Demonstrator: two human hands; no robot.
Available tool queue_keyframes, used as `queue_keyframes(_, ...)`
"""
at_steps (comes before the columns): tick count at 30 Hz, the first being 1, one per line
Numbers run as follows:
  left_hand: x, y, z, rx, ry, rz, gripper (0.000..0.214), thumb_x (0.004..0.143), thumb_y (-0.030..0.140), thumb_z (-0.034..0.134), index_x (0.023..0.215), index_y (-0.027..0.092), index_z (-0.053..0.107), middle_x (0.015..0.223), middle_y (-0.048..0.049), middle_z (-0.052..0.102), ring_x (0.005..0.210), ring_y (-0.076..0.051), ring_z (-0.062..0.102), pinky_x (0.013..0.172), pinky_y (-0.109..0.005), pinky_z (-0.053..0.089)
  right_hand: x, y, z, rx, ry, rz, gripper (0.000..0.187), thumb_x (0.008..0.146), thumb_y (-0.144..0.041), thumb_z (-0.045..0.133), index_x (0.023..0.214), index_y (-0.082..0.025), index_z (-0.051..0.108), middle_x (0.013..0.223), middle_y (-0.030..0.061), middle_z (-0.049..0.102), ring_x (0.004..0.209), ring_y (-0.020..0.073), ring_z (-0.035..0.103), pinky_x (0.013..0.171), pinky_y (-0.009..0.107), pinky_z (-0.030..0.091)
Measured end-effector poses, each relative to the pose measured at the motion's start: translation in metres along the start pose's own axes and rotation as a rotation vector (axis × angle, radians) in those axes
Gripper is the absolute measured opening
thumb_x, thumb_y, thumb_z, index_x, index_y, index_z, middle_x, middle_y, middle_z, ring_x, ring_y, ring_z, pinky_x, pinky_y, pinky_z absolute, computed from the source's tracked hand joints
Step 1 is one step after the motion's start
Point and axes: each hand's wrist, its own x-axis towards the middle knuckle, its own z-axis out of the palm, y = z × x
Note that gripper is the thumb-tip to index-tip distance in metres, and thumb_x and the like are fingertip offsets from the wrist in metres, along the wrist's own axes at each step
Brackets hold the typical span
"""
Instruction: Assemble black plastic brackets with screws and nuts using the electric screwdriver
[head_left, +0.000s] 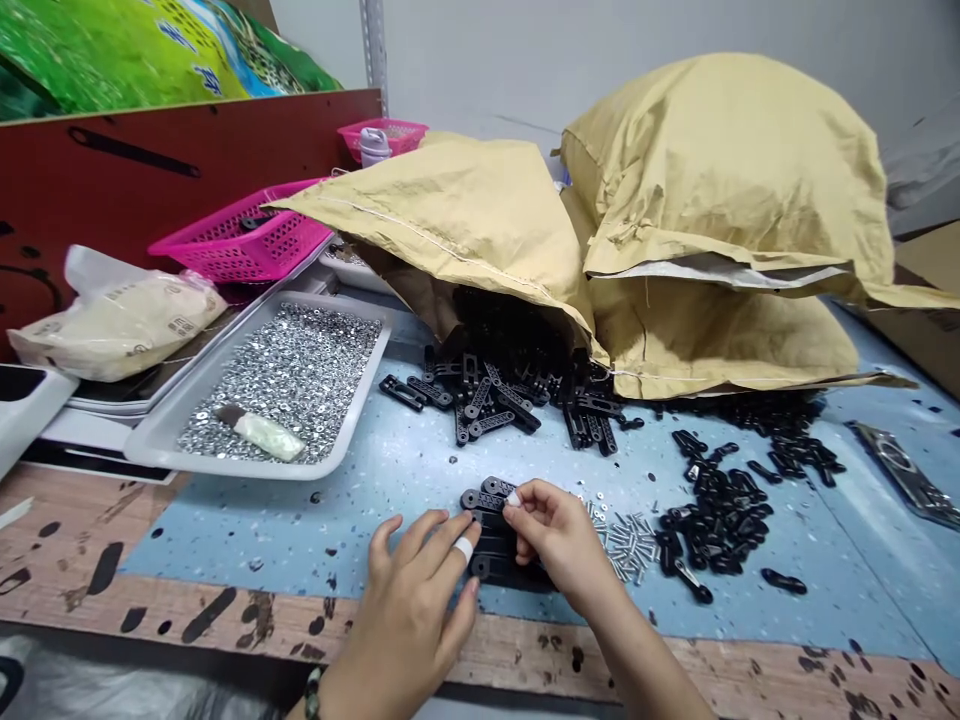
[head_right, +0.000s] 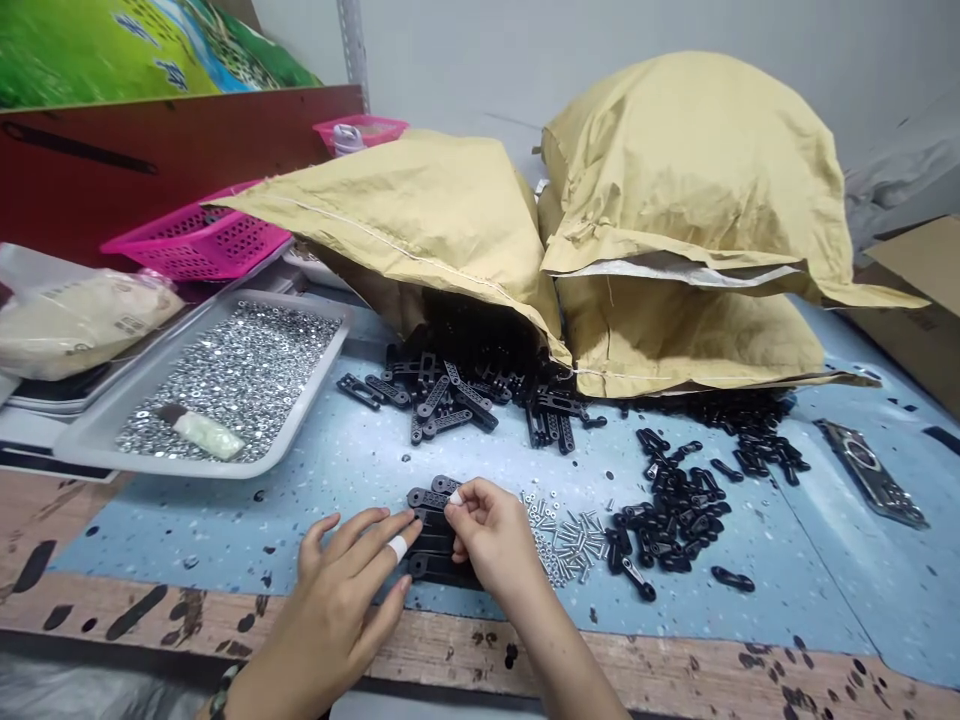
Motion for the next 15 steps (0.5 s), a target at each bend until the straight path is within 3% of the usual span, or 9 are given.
queue_keyframes(8,0.0016,0.0002,0.0011,-0.018,0.03,0.016,0.04,0.09,0.014,0.043,0.127,0.025,0.053,0.12,-0.0018,0.064,0.11,-0.024,0.052,0.098,-0.044,0.02,0.0009,0.0007,-0.0016,0.028,-0.033,0.029,0.021,0.071,-0.036,0.066,0.074,-0.017,0.056,0.043,-0.0073,0.051,0.036,0.0082,0.045,0.039,0.019,0.04)
queue_keyframes(15,0.0022,0.0003,0.0003,-0.017,0.029,0.016,0.04,0.09,0.015,0.042,0.127,0.025,0.053,0.12,-0.001,0.064,0.11,-0.024,0.052,0.097,-0.045,0.021,0.0012,0.0006,0.0031,-0.143,0.036,-0.015,0.016,0.073,-0.034,0.06,0.072,-0.018,0.055,0.045,-0.0063,0.051,0.037,0.0103,0.049,0.04,0.021,0.039)
